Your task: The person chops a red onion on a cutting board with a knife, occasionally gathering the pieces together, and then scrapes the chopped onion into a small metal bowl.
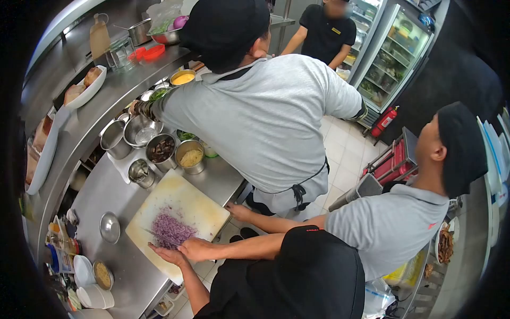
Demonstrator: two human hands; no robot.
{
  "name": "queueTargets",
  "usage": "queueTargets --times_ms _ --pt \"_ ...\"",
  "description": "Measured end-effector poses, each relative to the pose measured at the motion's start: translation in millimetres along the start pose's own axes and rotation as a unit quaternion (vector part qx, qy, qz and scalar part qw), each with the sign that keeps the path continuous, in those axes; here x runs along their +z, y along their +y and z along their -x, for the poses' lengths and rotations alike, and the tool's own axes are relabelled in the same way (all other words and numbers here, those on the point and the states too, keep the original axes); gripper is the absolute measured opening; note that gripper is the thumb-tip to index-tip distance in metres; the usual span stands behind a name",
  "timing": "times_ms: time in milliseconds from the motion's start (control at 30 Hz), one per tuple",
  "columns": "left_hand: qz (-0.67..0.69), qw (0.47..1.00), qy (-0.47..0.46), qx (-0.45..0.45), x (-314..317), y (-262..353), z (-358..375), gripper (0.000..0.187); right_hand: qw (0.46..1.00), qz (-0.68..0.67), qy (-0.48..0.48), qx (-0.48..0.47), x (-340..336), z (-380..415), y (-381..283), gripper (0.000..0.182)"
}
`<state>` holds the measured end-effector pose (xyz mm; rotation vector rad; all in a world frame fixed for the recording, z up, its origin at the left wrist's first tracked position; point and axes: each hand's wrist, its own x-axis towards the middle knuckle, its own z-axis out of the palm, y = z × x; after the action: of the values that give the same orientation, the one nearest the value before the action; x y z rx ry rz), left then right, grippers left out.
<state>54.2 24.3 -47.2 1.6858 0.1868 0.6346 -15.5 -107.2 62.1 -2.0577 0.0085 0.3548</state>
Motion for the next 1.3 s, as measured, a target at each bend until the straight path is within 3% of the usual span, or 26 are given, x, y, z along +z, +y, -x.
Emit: queueTargets --times_ms 167,200,233,300,333,367,433,500,567,600,667,733,767,800,833,867,900,933,967,1033,1067,1133,1300 --pt "-0.027 0.999 -0.015 0.012 0.8 -0.8 -1.3 0.061 0.994 -0.041 -0.052 0.085 -24.8 0.6 -16.5 0.050" --pt "-0.034 0.999 -0.026 0.015 -1.2 -1.2 -0.5 0.060 0.999 -0.004 0.045 -0.012 5.9 -13.4 20.6 0.051" --pt "-0.034 0.999 -0.028 0.014 -1.0 -0.8 0.1 0.060 0.999 -0.005 0.047 -0.011 0.7 -9.9 15.2 0.051" --pt "-0.024 0.999 -0.030 0.017 1.5 0.0 1.5 0.060 0.999 -0.022 0.006 0.036 -19.3 -0.6 -2.0 0.055" --pt "-0.024 0.999 -0.030 0.020 2.5 -1.8 0.2 0.060 0.993 -0.008 -0.057 0.107 -37.2 3.5 -20.9 0.047" --pt "-0.031 0.999 -0.033 0.021 3.5 -4.2 -1.3 0.060 0.993 -0.011 -0.057 0.106 -28.8 -1.3 -9.8 0.047" --pt "-0.041 0.998 -0.039 0.021 -1.0 -1.6 -1.2 0.060 0.999 0.003 0.038 0.008 -21.5 -0.8 -6.4 0.045" --pt "-0.031 0.999 -0.036 0.016 0.6 0.4 1.8 0.061 0.997 0.011 0.072 0.001 -18.9 2.2 -0.7 0.044" --pt "-0.045 0.998 -0.040 0.026 -0.1 -2.1 0.3 0.061 0.988 -0.027 -0.075 0.134 -46.9 4.9 -28.6 0.043" --pt "-0.060 0.996 -0.050 0.036 -3.0 -3.9 0.5 0.061 0.987 -0.032 -0.079 0.136 -39.1 6.3 -25.2 0.043" --pt "-0.056 0.997 -0.050 0.019 3.1 -8.4 -3.2 0.060 0.997 0.016 0.074 0.033 -20.9 1.8 -4.0 0.044" --pt "-0.119 0.990 -0.070 -0.022 1.4 -16.1 -4.0 0.058 0.998 0.022 0.048 0.036 -8.8 -23.1 24.2 0.046" --pt "-0.189 0.977 -0.090 -0.050 1.8 -23.3 -7.0 0.057 0.996 0.008 -0.040 0.073 -34.3 -16.2 -1.1 0.042" --pt "-0.251 0.963 -0.098 -0.005 2.5 -42.8 -6.5 0.056 0.996 0.064 -0.014 -0.068 1.6 -46.1 60.3 0.039" --pt "-0.175 0.981 -0.072 -0.045 3.0 -45.7 -3.6 0.056 0.991 -0.014 0.065 -0.118 -6.3 -27.4 45.1 0.037" --pt "-0.219 0.973 -0.071 -0.006 1.6 -57.4 -6.0 0.056 0.993 -0.102 0.020 0.057 -27.7 -10.5 -0.2 0.039" --pt "-0.140 0.987 -0.056 -0.060 4.5 -16.6 -7.6 0.059 0.996 0.033 0.071 -0.038 -16.0 -20.3 22.9 0.041" --pt "-0.115 0.992 -0.040 0.024 3.5 -23.3 -5.3 0.062 0.992 0.086 0.072 -0.053 -7.7 -36.8 48.9 0.045" --pt "-0.082 0.995 -0.037 0.047 3.0 -5.9 -5.0 0.063 0.995 0.010 -0.007 0.099 -36.4 -24.7 1.0 0.049" --pt "-0.090 0.994 -0.034 0.052 1.0 10.4 -4.8 0.059 0.984 -0.075 -0.019 0.160 -55.6 -11.7 -27.9 0.050" --pt "-0.073 0.996 -0.033 0.048 0.5 16.3 -2.1 0.057 0.984 -0.074 -0.032 0.161 -49.3 -10.2 -21.5 0.050" --pt "-0.050 0.997 -0.027 0.046 3.4 20.4 -5.5 0.055 0.995 -0.037 0.049 0.079 -44.1 -13.3 -12.5 0.050" --pt "-0.075 0.995 -0.048 0.046 -1.3 28.4 -4.1 0.052 0.990 -0.080 0.015 0.118 -54.5 -10.8 -5.1 0.051"
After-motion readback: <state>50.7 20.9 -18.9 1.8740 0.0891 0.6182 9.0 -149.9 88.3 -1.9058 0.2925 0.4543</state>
